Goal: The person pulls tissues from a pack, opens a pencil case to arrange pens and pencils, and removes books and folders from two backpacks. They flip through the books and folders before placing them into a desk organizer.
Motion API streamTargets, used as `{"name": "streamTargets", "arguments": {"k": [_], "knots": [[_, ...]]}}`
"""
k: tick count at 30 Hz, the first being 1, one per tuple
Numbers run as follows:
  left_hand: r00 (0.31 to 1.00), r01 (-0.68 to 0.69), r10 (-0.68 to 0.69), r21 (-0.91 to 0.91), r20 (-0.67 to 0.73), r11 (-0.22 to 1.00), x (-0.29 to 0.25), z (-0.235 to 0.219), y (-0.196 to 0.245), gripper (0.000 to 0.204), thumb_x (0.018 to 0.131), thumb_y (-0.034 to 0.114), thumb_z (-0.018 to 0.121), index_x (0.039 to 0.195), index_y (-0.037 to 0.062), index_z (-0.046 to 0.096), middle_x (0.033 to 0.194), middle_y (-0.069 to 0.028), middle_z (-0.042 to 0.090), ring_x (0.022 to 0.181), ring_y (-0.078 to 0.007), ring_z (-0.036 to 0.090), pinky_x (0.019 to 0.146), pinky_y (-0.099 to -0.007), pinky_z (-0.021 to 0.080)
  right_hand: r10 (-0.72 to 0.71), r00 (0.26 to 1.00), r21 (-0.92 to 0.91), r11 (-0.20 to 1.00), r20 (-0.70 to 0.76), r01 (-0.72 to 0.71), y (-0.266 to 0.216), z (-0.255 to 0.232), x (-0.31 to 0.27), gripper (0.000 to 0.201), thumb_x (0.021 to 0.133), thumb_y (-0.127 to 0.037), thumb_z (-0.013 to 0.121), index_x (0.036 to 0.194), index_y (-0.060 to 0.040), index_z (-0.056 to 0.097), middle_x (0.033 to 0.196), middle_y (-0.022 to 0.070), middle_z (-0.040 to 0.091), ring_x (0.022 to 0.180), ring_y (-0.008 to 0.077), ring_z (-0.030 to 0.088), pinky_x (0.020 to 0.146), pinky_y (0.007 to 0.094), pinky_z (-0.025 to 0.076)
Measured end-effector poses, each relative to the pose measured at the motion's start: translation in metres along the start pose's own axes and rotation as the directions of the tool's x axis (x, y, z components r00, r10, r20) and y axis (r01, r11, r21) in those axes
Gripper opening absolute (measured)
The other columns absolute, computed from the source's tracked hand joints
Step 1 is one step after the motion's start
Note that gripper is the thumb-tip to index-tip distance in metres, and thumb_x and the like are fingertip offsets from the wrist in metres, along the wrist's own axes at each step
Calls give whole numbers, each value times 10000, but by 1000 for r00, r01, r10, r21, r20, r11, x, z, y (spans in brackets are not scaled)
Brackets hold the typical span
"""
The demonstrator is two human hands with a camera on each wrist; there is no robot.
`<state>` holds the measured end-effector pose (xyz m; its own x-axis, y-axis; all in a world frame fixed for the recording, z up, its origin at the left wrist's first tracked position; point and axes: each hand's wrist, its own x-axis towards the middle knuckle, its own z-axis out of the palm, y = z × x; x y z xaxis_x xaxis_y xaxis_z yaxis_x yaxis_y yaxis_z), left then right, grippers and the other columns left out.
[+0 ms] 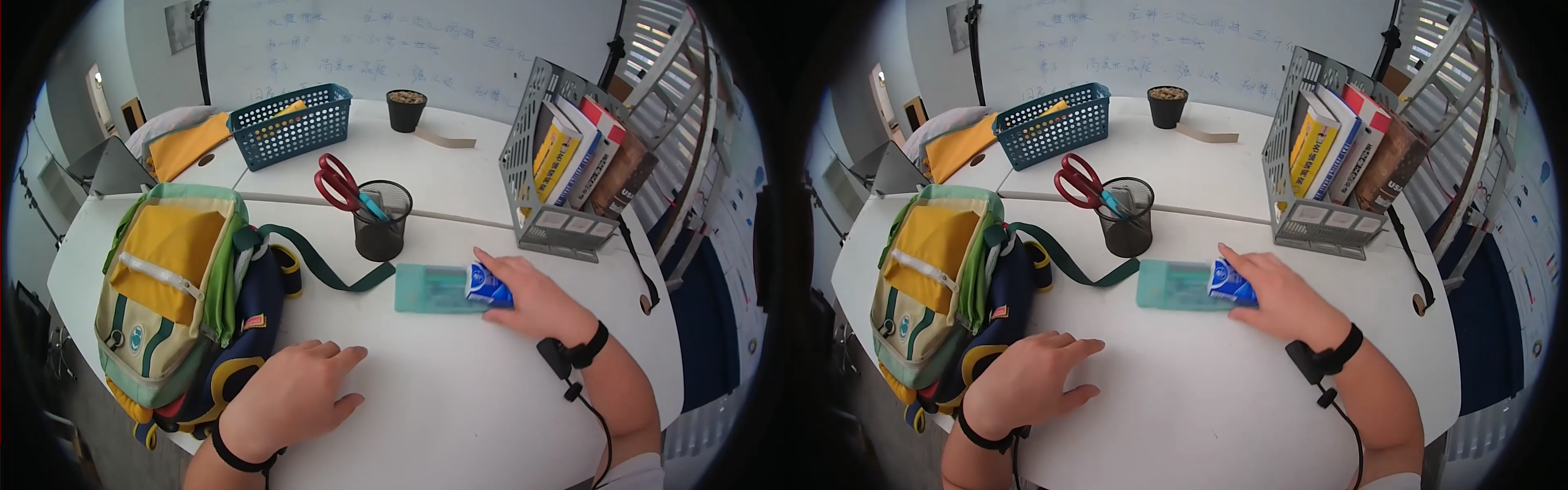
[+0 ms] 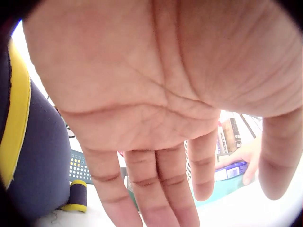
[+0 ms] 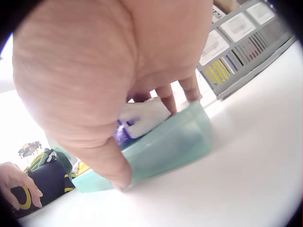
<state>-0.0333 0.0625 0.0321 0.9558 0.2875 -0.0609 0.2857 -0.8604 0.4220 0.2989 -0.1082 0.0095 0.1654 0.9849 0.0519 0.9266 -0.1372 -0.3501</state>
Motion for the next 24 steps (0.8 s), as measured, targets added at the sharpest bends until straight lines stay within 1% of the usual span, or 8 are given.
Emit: {"name": "streamTargets", "arguments": {"k": [5,8,11,15,18,20,21,24], "knots": [[999,19,-19,-3,38,1000,4,3,-8,490,904,220,790,1333,15,672,1006,-181,734,1000,-362,714,903,-436,583,147,985,-219,968,90,-124,9,-9,38,965,864,-191,867,1678,-90,358,1421,196,593,1313,368,575,1151,442,486],[1000,13,-13,-21,-5,1000,6,2,-10,511,872,212,819,1334,35,693,1008,-183,738,959,-376,714,890,-444,577,148,988,-227,962,-36,-153,31,3,52,966,868,-181,859,1682,-88,347,1416,187,593,1316,364,576,1144,448,495],[1000,19,-19,-18,-3,1000,11,2,-12,511,874,217,818,1334,33,694,1003,-181,738,956,-376,712,881,-442,579,215,976,-202,957,11,-209,29,-2,64,971,872,-177,853,1686,-84,333,1422,194,590,1340,378,567,1150,450,495],[1000,7,-7,1,1,1000,16,3,-13,555,868,219,823,1367,27,670,995,-175,737,974,-369,721,873,-430,588,180,982,-154,973,55,-169,34,-7,76,959,885,-168,838,1691,-86,323,1423,210,589,1387,391,537,1166,445,484],[996,60,-63,-57,-58,997,24,2,-6,614,848,185,844,1403,21,640,1050,-170,728,976,-349,730,866,-404,598,158,987,-103,982,-8,-158,45,4,83,967,886,-175,831,1698,-93,313,1450,228,569,1421,393,508,1184,441,469],[973,17,-43,-118,-225,993,29,-1,-2,663,836,128,860,1440,22,608,1161,-158,714,992,-301,736,882,-377,601,43,981,-134,988,-190,-70,50,16,80,979,878,-185,829,1701,-92,306,1488,235,542,1425,381,500,1198,447,455],[974,20,-44,-107,-224,994,30,-2,-3,663,836,128,860,1440,22,608,1161,-158,714,992,-301,736,882,-377,601,41,979,-126,990,-198,-67,45,16,75,979,878,-185,829,1701,-92,306,1488,235,542,1425,381,500,1198,447,455],[927,50,-152,-287,-343,957,39,-4,-7,749,836,88,865,1511,31,548,1255,-162,691,1011,-257,727,886,-366,600,-31,935,-209,977,-352,-46,19,-2,42,985,870,-206,837,1696,-87,315,1546,251,495,1414,383,508,1193,446,447]]}}
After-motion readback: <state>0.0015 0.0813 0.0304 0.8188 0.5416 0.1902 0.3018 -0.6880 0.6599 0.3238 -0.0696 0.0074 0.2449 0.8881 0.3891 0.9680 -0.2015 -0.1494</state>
